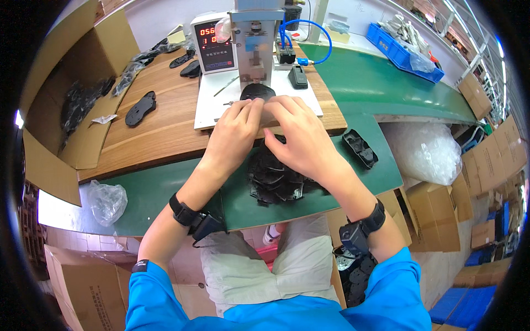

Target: Assembling small black plastic components using a pneumatic press at a factory workstation.

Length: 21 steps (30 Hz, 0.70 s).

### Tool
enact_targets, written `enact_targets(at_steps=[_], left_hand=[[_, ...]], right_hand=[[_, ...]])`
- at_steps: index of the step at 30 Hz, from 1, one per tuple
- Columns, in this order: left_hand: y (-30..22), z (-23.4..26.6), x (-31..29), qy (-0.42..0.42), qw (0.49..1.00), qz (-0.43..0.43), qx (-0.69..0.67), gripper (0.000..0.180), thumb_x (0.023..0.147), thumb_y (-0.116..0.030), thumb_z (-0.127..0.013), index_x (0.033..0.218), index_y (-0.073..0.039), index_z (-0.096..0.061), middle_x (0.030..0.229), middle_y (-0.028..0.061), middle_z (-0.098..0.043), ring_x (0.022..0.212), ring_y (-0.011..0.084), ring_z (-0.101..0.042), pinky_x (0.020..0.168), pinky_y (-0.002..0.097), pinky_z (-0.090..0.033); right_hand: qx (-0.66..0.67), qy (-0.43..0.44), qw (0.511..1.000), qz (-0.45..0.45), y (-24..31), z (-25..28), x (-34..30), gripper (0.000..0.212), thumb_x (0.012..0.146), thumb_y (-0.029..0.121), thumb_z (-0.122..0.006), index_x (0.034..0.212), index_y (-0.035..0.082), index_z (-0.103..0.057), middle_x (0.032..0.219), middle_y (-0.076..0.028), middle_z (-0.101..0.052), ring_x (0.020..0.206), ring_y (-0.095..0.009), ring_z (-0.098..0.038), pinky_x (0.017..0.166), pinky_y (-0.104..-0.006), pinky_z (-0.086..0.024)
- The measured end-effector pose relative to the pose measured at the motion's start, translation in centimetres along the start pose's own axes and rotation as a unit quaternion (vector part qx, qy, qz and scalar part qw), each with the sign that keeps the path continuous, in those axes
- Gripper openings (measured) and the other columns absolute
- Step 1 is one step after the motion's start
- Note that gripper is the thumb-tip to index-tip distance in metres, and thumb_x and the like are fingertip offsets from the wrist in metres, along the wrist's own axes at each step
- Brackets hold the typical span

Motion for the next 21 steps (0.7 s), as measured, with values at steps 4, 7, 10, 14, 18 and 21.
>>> enact_targets(at_steps=[4, 7, 10, 14, 18, 21], left_hand=[[0.5, 0.6, -0.2, -0.01, 0.996, 0.028, -0.081, 0.063, 0.083, 0.008, -0.062, 0.145, 0.01, -0.05, 0.115, 0.0222, -0.07, 0.118, 0.0375, -0.065, 0.1, 0.0452, -0.056], [0.7, 0.9, -0.5, -0.014, 0.991, 0.049, -0.125, 0.071, 0.082, 0.007, -0.064, 0.151, 0.006, -0.044, 0.128, 0.0234, -0.061, 0.117, 0.0394, -0.065, 0.1, 0.0457, -0.056], [1.8, 0.9, -0.7, 0.015, 0.98, 0.064, -0.185, 0.081, 0.078, 0.01, -0.061, 0.156, -0.002, -0.039, 0.142, 0.0231, -0.05, 0.112, 0.0437, -0.067, 0.093, 0.0482, -0.06], [4.8, 1.4, -1.2, -0.079, 0.98, 0.084, -0.164, 0.072, 0.077, 0.011, -0.057, 0.147, -0.004, -0.047, 0.137, 0.0229, -0.054, 0.117, 0.0448, -0.064, 0.094, 0.0495, -0.059], [14.7, 3.9, -3.2, -0.106, 0.956, 0.263, 0.08, 0.075, 0.082, 0.002, -0.068, 0.153, -0.004, -0.044, 0.146, 0.0188, -0.055, 0.135, 0.0399, -0.055, 0.113, 0.052, -0.045], [22.4, 4.8, -7.4, -0.086, 0.899, 0.338, 0.265, 0.085, 0.088, -0.016, -0.072, 0.164, -0.008, -0.034, 0.165, 0.0163, -0.042, 0.153, 0.0357, -0.038, 0.122, 0.0565, -0.034]], right_hand=[[-0.034, -0.001, 0.998, 0.051, -0.2, -1.1, 1.6, 0.044, 0.083, 0.006, -0.075, 0.123, -0.003, -0.062, 0.122, -0.018, -0.067, 0.118, -0.039, -0.062, 0.102, -0.0479, -0.052], [-0.082, 0.049, 0.995, -0.023, -0.7, -2.2, 2.5, 0.043, 0.078, 0.005, -0.078, 0.117, -0.002, -0.061, 0.116, -0.016, -0.065, 0.113, -0.037, -0.063, 0.096, -0.0503, -0.055], [-0.107, 0.053, 0.993, -0.003, -1.1, -2.5, 2.6, 0.048, 0.075, 0.003, -0.08, 0.119, 0.0, -0.062, 0.113, -0.015, -0.066, 0.112, -0.036, -0.064, 0.094, -0.0488, -0.056], [-0.127, 0.072, 0.989, -0.011, -1.1, -2.5, 3.2, 0.039, 0.072, 0.002, -0.083, 0.109, 0.001, -0.068, 0.108, -0.012, -0.067, 0.109, -0.034, -0.065, 0.093, -0.0471, -0.057], [-0.126, 0.079, 0.989, -0.012, -1.1, -2.1, 3.1, 0.034, 0.072, 0.003, -0.083, 0.103, 0.001, -0.071, 0.106, -0.012, -0.068, 0.109, -0.034, -0.065, 0.093, -0.0475, -0.056], [-0.121, 0.078, 0.99, -0.004, -0.7, -2.6, 3.3, 0.033, 0.072, 0.002, -0.083, 0.103, 0.001, -0.071, 0.105, -0.012, -0.068, 0.108, -0.034, -0.066, 0.094, -0.0477, -0.056]])
Point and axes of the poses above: each hand's wrist, its own x-axis towards the middle knuckle, its own z-axis out of the back of the hand, y = z × x, the point moved 3 cm from there along x, towards the middle knuckle
